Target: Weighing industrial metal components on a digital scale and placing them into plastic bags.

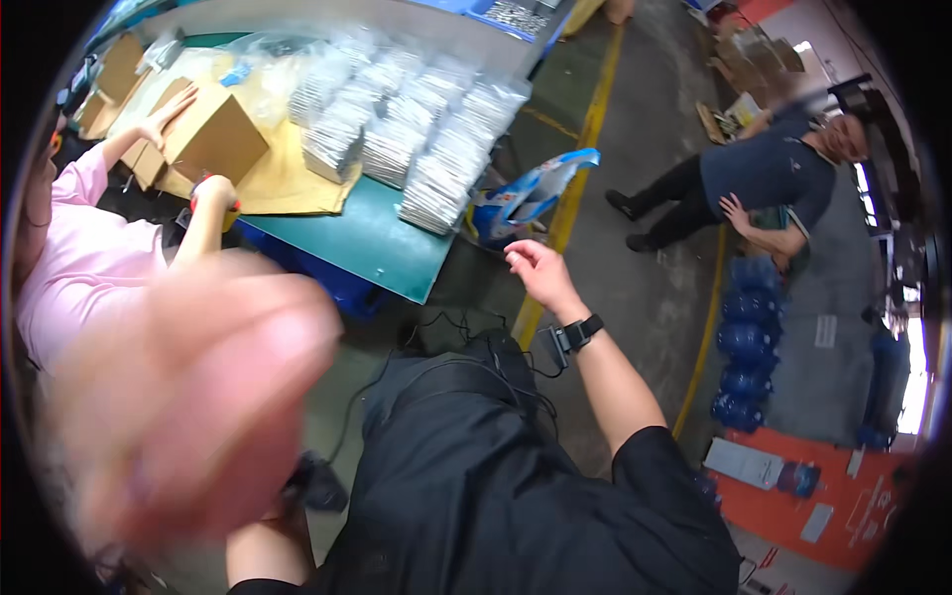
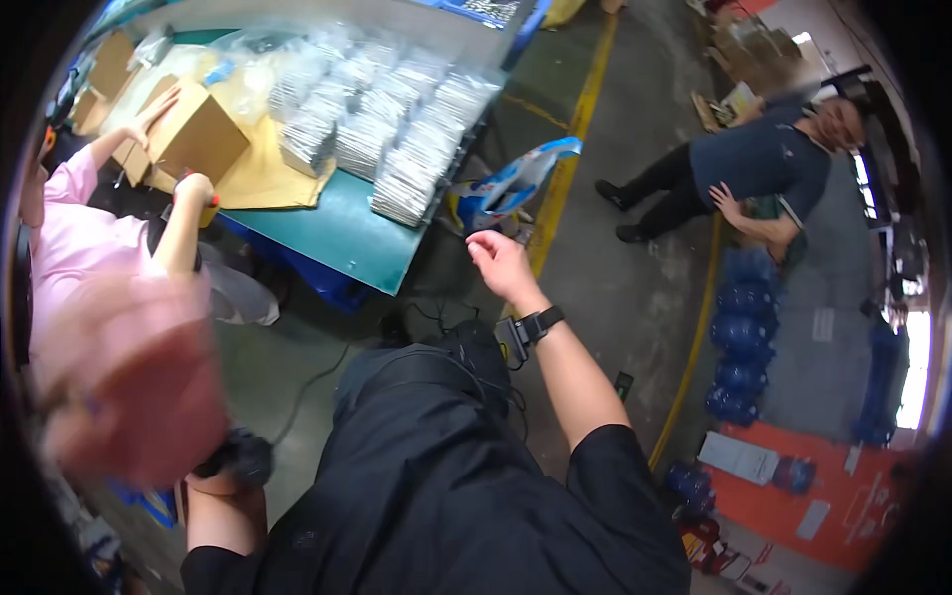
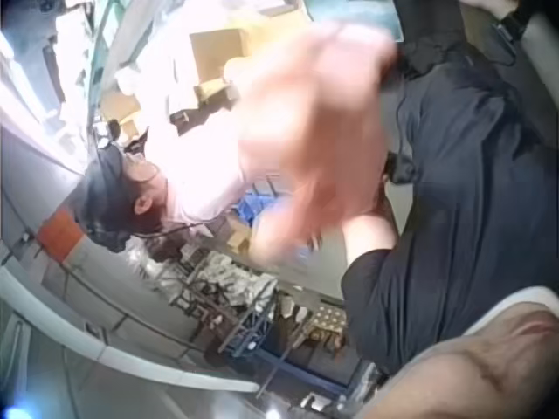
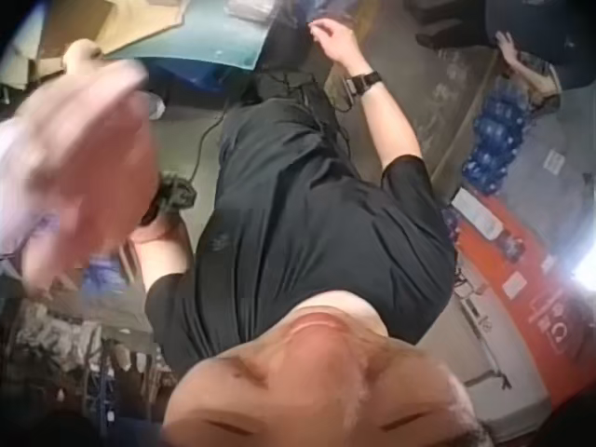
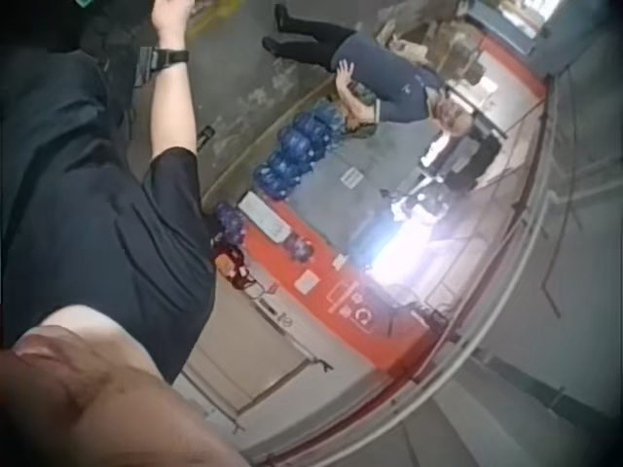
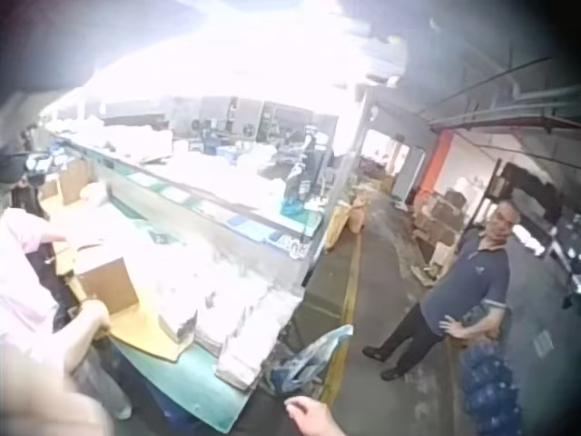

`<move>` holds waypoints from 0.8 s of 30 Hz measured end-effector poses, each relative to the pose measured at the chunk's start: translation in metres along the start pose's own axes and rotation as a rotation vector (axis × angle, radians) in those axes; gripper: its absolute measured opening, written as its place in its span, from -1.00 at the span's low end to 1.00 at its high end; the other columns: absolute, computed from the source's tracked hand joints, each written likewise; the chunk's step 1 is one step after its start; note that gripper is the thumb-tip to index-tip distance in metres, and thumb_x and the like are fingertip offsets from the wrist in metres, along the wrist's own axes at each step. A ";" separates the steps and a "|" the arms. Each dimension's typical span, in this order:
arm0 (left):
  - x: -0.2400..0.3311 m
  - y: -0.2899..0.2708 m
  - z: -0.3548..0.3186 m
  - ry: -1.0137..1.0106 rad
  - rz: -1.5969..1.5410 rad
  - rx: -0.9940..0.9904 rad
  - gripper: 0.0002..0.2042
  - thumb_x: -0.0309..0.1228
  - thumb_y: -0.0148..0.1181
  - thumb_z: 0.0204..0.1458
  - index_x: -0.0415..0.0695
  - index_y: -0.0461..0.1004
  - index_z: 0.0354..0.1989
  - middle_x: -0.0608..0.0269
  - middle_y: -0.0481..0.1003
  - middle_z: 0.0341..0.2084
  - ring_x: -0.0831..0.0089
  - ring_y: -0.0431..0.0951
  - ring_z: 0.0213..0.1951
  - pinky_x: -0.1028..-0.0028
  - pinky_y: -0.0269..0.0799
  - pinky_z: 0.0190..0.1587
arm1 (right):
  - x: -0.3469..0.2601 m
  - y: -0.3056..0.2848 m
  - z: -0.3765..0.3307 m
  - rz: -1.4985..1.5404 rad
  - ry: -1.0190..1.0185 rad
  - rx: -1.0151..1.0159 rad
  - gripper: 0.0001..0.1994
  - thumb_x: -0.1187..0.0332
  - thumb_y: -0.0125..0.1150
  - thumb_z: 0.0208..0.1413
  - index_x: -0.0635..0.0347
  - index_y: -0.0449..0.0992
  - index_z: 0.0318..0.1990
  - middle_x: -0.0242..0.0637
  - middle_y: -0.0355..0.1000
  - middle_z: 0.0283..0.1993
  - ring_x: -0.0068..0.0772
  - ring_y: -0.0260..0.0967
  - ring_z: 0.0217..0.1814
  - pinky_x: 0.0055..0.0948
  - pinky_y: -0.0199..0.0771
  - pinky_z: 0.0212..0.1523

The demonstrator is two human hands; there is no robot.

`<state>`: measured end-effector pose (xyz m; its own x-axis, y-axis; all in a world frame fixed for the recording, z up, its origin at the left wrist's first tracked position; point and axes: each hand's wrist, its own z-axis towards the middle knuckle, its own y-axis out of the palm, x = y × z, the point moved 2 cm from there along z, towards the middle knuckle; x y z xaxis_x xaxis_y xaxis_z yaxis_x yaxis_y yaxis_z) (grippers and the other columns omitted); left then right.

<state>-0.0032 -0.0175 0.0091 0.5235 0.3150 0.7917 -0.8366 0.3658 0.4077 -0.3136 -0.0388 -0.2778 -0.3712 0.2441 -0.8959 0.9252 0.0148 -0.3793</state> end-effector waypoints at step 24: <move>-0.384 -0.054 0.053 -1.389 1.244 0.246 -0.35 0.18 0.12 -0.07 -0.35 0.56 -0.37 -0.15 0.57 -0.41 0.00 0.60 -0.28 0.18 0.48 -0.19 | -0.028 -0.029 0.208 -0.740 -0.333 -0.428 -0.63 0.14 0.38 -0.10 0.19 0.47 -0.25 -0.07 0.53 -0.37 0.07 0.49 -0.34 -0.09 0.49 -0.34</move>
<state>-0.1682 -0.2047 -0.2929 -0.7010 -0.6197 0.3528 -0.6535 0.3601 -0.6658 -0.3470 -0.2479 -0.2902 -0.8232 -0.2619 -0.5038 0.3676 0.4305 -0.8244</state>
